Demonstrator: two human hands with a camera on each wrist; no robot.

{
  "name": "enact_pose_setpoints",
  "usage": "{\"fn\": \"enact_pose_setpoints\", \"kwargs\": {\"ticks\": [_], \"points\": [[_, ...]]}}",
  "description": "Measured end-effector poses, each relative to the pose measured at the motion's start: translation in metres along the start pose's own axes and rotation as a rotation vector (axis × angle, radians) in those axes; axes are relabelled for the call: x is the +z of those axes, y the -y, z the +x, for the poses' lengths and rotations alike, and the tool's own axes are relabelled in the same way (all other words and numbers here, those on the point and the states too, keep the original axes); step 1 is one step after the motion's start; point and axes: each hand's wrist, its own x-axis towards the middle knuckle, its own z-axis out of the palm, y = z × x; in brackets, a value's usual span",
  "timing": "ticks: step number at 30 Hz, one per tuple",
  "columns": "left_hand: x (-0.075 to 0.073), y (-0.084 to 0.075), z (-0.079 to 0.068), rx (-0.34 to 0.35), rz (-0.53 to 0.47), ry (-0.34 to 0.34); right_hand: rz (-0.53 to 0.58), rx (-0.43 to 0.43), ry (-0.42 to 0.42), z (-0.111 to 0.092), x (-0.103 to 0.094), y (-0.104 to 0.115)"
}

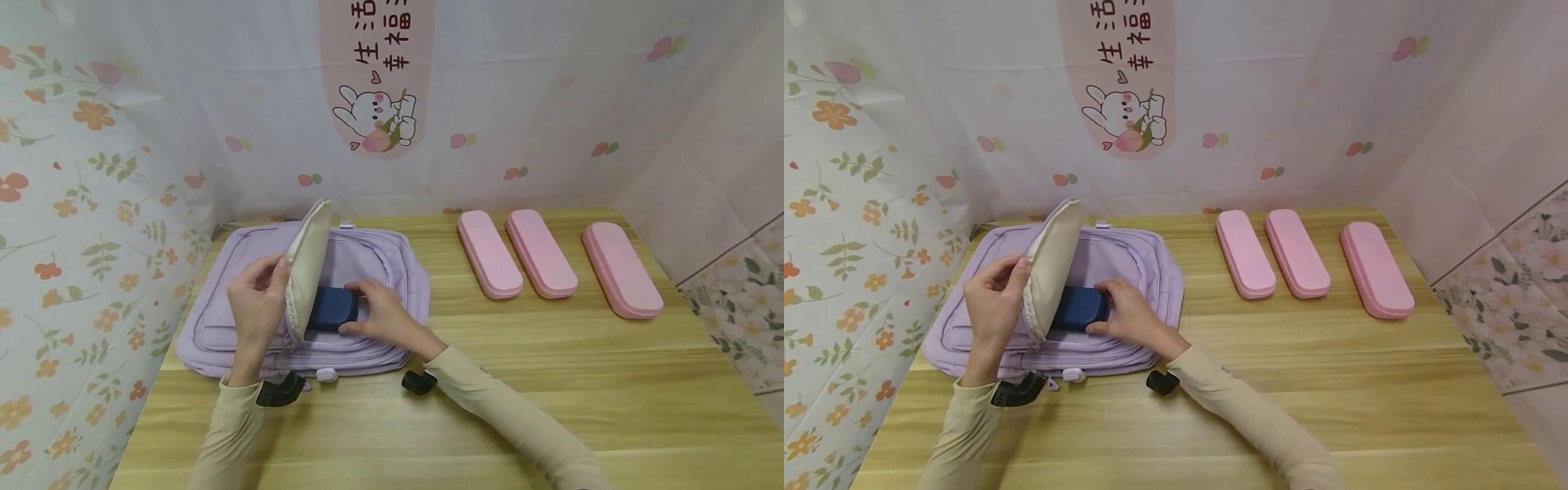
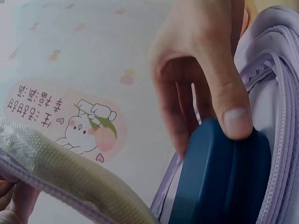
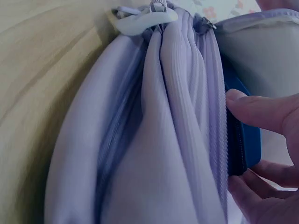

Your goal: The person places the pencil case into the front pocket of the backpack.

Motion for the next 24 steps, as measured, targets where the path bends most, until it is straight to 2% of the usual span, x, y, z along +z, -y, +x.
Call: {"fn": "enact_pose_setpoints", "kwargs": {"ticks": [13, 18, 24], "points": [[0.004, 0.002, 0.001, 0.006, -0.047, 0.003, -0.006, 0.014, -0.001, 0.000, 0.009, 0.000], [0.002, 0.002, 0.001, 0.000, -0.033, -0.001, -0.026, 0.011, 0.006, -0.007, 0.000, -0.004], [-0.003, 0.005, -0.001, -0.002, -0.022, -0.006, -0.094, 0.019, -0.029, -0.019, -0.017, -0.013]]}}
